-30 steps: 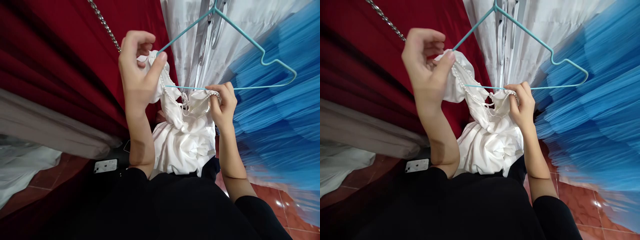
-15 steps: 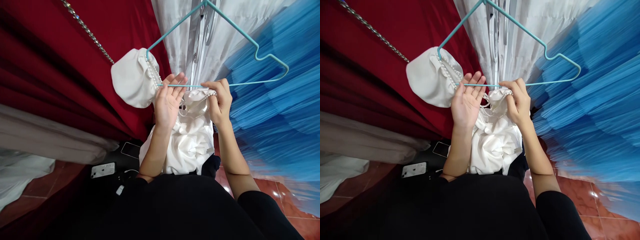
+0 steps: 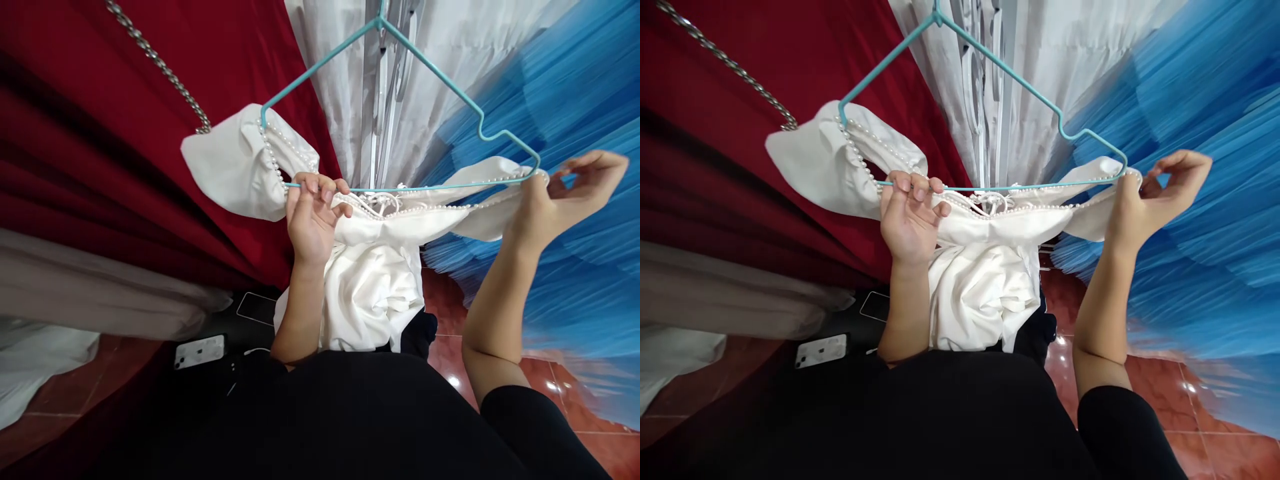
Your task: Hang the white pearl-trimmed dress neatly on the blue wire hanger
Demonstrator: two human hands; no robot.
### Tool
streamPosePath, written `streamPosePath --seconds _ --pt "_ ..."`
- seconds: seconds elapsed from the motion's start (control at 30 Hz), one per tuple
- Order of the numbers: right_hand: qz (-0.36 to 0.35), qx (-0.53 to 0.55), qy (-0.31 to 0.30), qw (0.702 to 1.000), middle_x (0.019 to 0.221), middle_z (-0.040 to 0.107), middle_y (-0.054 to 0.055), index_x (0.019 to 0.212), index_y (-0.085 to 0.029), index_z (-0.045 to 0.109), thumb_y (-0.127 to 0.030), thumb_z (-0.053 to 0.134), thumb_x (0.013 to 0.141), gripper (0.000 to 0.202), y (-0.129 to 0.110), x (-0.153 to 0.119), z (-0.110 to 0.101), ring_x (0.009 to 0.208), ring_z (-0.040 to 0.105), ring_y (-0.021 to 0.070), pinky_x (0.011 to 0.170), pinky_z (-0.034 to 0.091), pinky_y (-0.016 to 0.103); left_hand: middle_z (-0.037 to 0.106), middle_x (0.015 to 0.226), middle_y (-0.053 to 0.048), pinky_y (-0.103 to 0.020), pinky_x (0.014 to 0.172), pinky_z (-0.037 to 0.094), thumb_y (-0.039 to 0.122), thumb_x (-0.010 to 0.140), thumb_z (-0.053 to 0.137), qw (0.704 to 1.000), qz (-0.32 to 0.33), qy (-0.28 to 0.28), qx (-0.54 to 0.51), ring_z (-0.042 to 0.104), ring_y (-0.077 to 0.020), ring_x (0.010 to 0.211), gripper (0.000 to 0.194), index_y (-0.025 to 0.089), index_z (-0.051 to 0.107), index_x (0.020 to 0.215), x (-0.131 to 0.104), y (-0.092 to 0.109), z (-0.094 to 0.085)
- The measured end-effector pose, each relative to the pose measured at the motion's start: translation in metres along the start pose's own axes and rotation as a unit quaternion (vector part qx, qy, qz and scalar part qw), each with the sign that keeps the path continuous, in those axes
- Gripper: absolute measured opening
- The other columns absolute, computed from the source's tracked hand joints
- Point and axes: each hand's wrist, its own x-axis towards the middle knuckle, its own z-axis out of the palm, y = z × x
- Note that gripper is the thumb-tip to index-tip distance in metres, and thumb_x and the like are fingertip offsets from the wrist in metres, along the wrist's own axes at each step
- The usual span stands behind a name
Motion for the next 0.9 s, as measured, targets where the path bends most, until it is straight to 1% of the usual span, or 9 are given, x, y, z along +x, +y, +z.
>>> streamPosePath --seconds 0.2,0.33,0.4,0.5,0.57,0.67,0.73,0.8,0.9 --pt "-0.021 0.015 -0.123 0.992 0.088 0.057 0.002 0.083 -0.025 0.062 0.014 0.050 0.075 0.042 -0.041 0.035 0.023 0.079 0.056 0.0129 0.058 0.040 0.025 0.048 0.081 -0.002 -0.021 0.057 0.054 0.044 0.101 0.056 1.000 0.019 0.008 0.014 0.067 -0.0196 0.091 0.028 0.026 0.041 0.088 0.002 -0.007 0.000" --pt "-0.035 0.007 -0.206 0.978 0.093 0.063 0.000 0.091 -0.023 0.066 0.012 0.053 0.076 0.040 -0.059 0.038 0.047 0.081 0.059 0.0107 0.055 0.036 0.025 0.051 0.081 -0.003 -0.023 0.057 0.054 0.048 0.100 0.059 0.999 0.032 -0.001 0.010 0.066 -0.0200 0.091 0.030 0.026 0.042 0.088 0.004 -0.008 -0.003" --pt "-0.026 0.056 -0.239 0.969 0.095 0.065 0.000 0.094 -0.021 0.067 0.007 0.062 0.078 0.033 -0.072 0.033 0.056 0.083 0.062 0.0120 0.056 0.043 0.025 0.052 0.081 -0.003 -0.024 0.057 0.053 0.049 0.099 0.059 0.999 0.034 -0.005 0.006 0.066 -0.0201 0.092 0.030 0.026 0.043 0.089 0.005 -0.009 -0.004" --pt "-0.019 0.169 -0.174 0.970 0.097 0.063 0.002 0.096 -0.021 0.069 -0.011 0.069 0.088 0.012 -0.094 0.013 0.062 0.077 0.061 0.0131 0.062 0.055 0.031 0.054 0.082 -0.003 -0.024 0.058 0.054 0.046 0.099 0.059 1.000 0.027 -0.007 -0.004 0.066 -0.0197 0.092 0.027 0.026 0.044 0.088 0.006 -0.011 -0.003" --pt "-0.041 0.189 -0.179 0.965 0.094 0.065 0.003 0.098 -0.022 0.070 -0.023 0.066 0.095 0.005 -0.103 -0.009 0.062 0.077 0.063 0.0146 0.071 0.057 0.035 0.055 0.083 -0.003 -0.024 0.058 0.054 0.044 0.099 0.060 1.000 0.022 -0.006 -0.011 0.067 -0.0195 0.091 0.027 0.026 0.044 0.088 0.007 -0.012 -0.003" --pt "-0.088 0.101 -0.351 0.927 0.105 0.072 0.005 0.108 -0.025 0.069 -0.032 0.059 0.099 0.014 -0.095 -0.049 0.065 0.100 0.068 0.0217 0.092 0.057 0.043 0.057 0.083 -0.003 -0.025 0.060 0.056 0.045 0.099 0.061 1.000 0.018 -0.003 -0.019 0.069 -0.0196 0.092 0.027 0.026 0.046 0.088 0.009 -0.016 -0.004" --pt "-0.114 0.008 -0.420 0.900 0.106 0.073 0.003 0.118 -0.028 0.066 -0.036 0.055 0.100 0.023 -0.078 -0.074 0.071 0.101 0.067 0.0225 0.099 0.053 0.048 0.059 0.083 -0.003 -0.025 0.063 0.057 0.047 0.098 0.062 1.000 0.015 0.001 -0.011 0.070 -0.0199 0.094 0.028 0.026 0.046 0.088 0.012 -0.019 -0.006" --pt "-0.130 -0.055 -0.411 0.901 0.097 0.071 0.002 0.120 -0.029 0.067 -0.038 0.053 0.100 0.026 -0.062 -0.092 0.079 0.095 0.065 0.0227 0.101 0.049 0.050 0.064 0.087 -0.003 -0.026 0.068 0.059 0.050 0.097 0.061 1.000 0.007 0.001 0.006 0.072 -0.0208 0.100 0.029 0.026 0.047 0.090 0.015 -0.022 -0.009" --pt "-0.135 -0.062 -0.379 0.913 0.098 0.071 0.001 0.121 -0.032 0.069 -0.034 0.052 0.100 0.027 -0.047 -0.099 0.087 0.094 0.063 0.0220 0.102 0.045 0.050 0.074 0.105 -0.006 -0.030 0.079 0.061 0.055 0.098 0.060 0.998 -0.012 -0.009 0.053 0.075 -0.0229 0.108 0.030 0.025 0.056 0.098 0.016 -0.020 -0.016"
